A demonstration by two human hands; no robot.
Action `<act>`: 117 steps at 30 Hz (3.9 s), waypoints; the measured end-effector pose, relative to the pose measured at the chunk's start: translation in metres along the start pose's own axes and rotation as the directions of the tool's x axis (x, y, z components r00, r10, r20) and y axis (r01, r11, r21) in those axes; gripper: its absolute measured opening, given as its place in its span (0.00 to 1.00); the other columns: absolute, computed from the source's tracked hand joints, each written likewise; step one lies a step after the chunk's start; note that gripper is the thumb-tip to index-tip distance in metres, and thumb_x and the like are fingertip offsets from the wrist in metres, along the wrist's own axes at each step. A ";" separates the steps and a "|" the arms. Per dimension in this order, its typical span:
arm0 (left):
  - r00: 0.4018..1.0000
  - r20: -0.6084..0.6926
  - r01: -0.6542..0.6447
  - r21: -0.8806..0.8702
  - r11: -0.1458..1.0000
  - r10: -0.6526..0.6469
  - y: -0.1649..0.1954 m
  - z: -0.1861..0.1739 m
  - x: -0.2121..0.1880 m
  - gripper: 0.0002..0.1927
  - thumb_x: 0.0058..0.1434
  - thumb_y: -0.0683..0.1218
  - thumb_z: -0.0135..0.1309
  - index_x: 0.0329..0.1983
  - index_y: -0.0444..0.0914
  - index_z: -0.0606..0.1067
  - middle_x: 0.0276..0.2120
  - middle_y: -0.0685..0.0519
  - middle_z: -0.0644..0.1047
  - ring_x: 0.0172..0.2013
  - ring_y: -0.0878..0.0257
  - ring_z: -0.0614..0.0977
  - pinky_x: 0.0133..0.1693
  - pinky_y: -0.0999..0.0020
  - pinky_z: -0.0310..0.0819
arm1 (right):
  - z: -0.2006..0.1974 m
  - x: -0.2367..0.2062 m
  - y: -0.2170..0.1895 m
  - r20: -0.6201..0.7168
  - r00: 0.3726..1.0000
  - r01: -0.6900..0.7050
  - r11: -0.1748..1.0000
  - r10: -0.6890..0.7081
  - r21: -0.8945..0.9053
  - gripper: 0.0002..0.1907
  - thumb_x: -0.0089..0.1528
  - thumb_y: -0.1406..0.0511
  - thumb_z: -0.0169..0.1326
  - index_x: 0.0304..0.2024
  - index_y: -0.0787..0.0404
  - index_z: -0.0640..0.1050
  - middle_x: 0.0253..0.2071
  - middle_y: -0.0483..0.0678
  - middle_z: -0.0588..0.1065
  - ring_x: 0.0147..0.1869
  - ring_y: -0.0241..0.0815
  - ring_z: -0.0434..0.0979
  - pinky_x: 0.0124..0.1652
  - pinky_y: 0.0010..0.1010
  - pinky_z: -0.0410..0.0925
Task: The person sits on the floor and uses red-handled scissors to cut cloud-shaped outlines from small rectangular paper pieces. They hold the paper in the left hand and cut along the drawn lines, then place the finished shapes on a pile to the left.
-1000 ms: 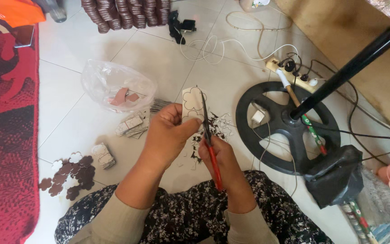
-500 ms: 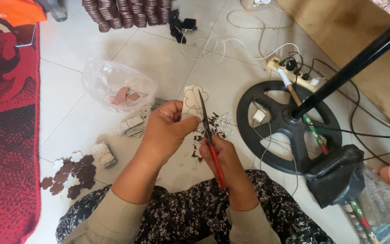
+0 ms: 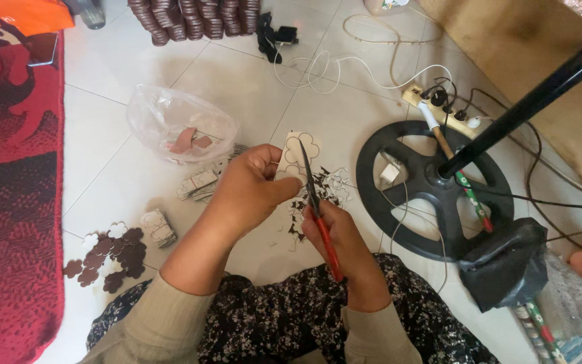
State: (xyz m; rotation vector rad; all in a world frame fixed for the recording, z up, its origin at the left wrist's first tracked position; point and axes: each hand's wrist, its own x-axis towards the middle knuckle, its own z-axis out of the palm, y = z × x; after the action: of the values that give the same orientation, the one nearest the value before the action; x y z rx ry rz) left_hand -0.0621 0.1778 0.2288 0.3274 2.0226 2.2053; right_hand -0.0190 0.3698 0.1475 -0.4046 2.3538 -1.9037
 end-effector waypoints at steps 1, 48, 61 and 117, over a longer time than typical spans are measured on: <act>1.000 0.014 -0.004 -0.002 1.000 0.004 0.002 0.000 0.000 0.11 0.54 0.34 0.59 0.40 0.32 0.75 0.31 0.56 0.81 0.29 0.73 0.78 0.31 0.78 0.70 | 0.000 0.000 -0.001 0.009 1.000 -0.002 1.000 0.002 0.005 0.13 0.66 0.58 0.55 0.39 0.62 0.72 0.29 0.38 0.68 0.32 0.29 0.64 0.32 0.23 0.62; 0.995 -0.034 -0.090 -0.004 0.996 0.090 0.008 0.012 -0.027 0.05 0.65 0.41 0.57 0.39 0.34 0.81 0.24 0.62 0.76 0.24 0.78 0.69 0.25 0.78 0.60 | 0.004 -0.012 -0.021 -0.011 1.000 0.009 0.982 -0.007 0.187 0.20 0.66 0.50 0.53 0.40 0.61 0.73 0.27 0.36 0.65 0.29 0.28 0.61 0.29 0.22 0.57; 1.000 0.027 -0.018 0.214 0.977 0.012 0.020 -0.007 -0.020 0.07 0.61 0.44 0.60 0.36 0.35 0.82 0.21 0.62 0.77 0.23 0.78 0.71 0.25 0.77 0.65 | -0.004 -0.008 -0.018 0.033 0.998 0.059 0.998 -0.059 0.020 0.23 0.64 0.47 0.55 0.35 0.60 0.72 0.27 0.37 0.66 0.31 0.29 0.62 0.31 0.24 0.60; 0.995 -0.052 -0.097 -0.207 0.974 0.089 0.007 0.009 -0.039 0.07 0.64 0.36 0.57 0.45 0.32 0.75 0.35 0.54 0.81 0.35 0.70 0.81 0.40 0.75 0.77 | 0.007 -0.022 -0.044 0.110 0.989 0.064 0.957 -0.099 0.283 0.32 0.65 0.40 0.53 0.43 0.62 0.72 0.32 0.39 0.65 0.35 0.31 0.63 0.35 0.24 0.60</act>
State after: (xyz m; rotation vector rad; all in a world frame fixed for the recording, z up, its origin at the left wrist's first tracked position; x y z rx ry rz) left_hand -0.0221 0.1769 0.2336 0.3609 1.8064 2.4747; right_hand 0.0100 0.3601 0.1860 -0.5812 1.9826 -2.1398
